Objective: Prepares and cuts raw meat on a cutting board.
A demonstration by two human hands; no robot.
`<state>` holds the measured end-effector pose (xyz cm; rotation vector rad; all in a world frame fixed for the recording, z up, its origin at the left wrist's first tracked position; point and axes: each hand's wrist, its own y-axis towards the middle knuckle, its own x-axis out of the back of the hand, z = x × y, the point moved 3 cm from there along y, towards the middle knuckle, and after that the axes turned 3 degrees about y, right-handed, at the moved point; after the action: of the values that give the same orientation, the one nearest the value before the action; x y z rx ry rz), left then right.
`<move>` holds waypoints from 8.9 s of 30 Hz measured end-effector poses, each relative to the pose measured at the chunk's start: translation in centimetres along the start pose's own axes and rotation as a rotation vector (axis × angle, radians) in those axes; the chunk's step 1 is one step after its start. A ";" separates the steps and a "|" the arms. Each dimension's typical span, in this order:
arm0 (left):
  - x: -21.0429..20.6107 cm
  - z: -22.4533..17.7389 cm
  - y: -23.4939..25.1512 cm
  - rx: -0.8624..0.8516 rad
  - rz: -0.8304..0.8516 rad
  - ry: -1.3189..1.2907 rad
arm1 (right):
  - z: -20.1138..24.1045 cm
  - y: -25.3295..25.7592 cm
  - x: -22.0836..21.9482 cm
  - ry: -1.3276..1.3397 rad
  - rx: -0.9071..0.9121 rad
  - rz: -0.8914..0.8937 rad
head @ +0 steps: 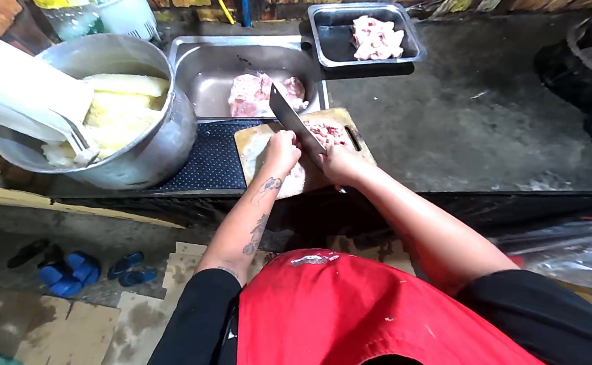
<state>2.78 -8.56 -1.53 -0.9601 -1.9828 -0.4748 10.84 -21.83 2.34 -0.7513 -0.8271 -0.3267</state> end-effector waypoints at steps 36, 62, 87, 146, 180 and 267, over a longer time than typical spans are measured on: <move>-0.1 2.4 -4.0 -0.197 -0.089 -0.003 | -1.1 1.0 -0.1 0.015 0.092 -0.001; -1.6 2.0 -4.8 -0.227 -0.171 0.030 | 4.5 4.8 -0.6 -0.105 0.208 0.003; -1.3 3.9 -6.2 -0.310 -0.377 -0.043 | 1.9 -0.6 -2.0 -0.179 0.150 0.075; -0.8 1.4 -4.5 -0.073 -0.345 -0.013 | -2.3 0.7 0.2 0.071 0.048 0.019; -2.5 3.3 -7.7 -0.356 -0.423 -0.023 | -0.7 -2.4 -1.9 -0.102 0.237 -0.060; -1.8 2.2 -3.9 -0.188 -0.217 -0.038 | -1.0 -1.0 -0.6 -0.176 0.071 -0.021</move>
<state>-0.80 -10.46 -4.13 -0.8763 -2.1151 -0.7809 10.49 -23.26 1.92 -0.7128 -1.0082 -0.2506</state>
